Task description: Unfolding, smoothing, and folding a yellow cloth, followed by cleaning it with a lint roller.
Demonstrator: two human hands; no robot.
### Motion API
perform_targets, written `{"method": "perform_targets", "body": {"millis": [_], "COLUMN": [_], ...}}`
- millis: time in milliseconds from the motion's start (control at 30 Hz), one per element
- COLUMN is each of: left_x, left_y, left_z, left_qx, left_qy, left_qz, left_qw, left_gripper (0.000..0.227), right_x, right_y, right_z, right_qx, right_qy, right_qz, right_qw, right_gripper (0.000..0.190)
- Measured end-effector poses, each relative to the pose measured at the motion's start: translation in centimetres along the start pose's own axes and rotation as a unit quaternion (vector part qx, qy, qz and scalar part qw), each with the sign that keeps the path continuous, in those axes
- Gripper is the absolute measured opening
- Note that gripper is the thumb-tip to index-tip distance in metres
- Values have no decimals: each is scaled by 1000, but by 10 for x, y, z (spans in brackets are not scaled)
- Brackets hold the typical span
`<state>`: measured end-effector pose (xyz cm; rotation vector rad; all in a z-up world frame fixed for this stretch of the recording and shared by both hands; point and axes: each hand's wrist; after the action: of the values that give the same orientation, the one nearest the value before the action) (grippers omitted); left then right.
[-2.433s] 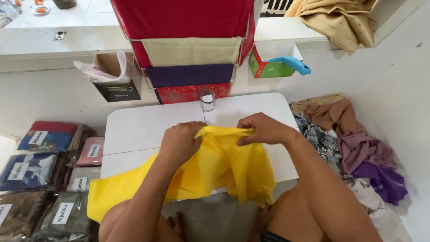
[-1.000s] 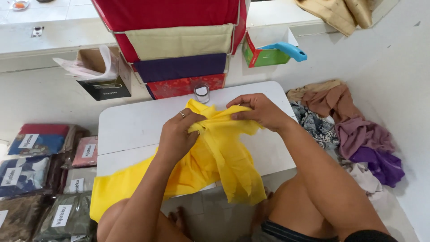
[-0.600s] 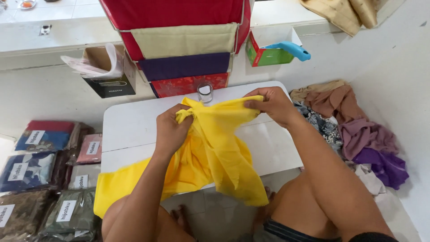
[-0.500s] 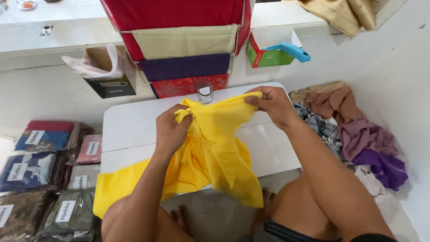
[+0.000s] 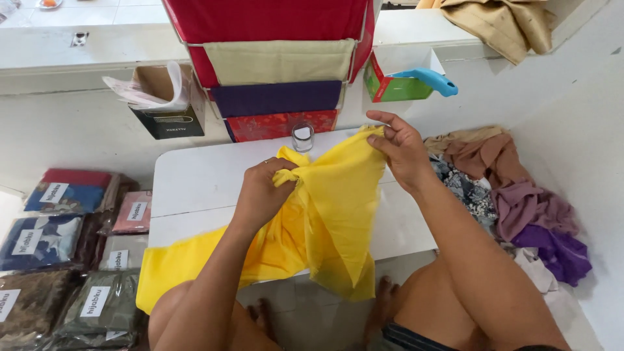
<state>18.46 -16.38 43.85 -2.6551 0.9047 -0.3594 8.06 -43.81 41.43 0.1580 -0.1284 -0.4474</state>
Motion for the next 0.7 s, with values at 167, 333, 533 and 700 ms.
{"method": "perform_targets", "body": {"millis": [167, 333, 533, 700], "left_x": [-2, 4, 17, 21], "left_y": [2, 14, 18, 20], "left_z": [6, 24, 36, 44], "left_qx": [-14, -136, -234, -255], "left_qy": [-39, -95, -239, -293], "left_qz": [-8, -23, -29, -74], "left_qw": [999, 986, 942, 918], "left_gripper": [25, 23, 23, 27], "right_x": [6, -12, -49, -66], "right_y": [-12, 11, 65, 89], "right_z": [-16, -16, -3, -19], "right_qx": [-61, -230, -364, -371], "right_qy": [-20, -180, -305, -248], "right_qz": [-43, -42, 89, 169], "right_qw": [997, 955, 876, 879], "right_gripper": [27, 21, 13, 29]}}
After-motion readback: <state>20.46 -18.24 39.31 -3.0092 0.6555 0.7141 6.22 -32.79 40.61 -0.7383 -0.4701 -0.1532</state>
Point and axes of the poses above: each hand's wrist, its own x-axis towards the middle knuckle, its own y-axis out of the palm, z = x × y
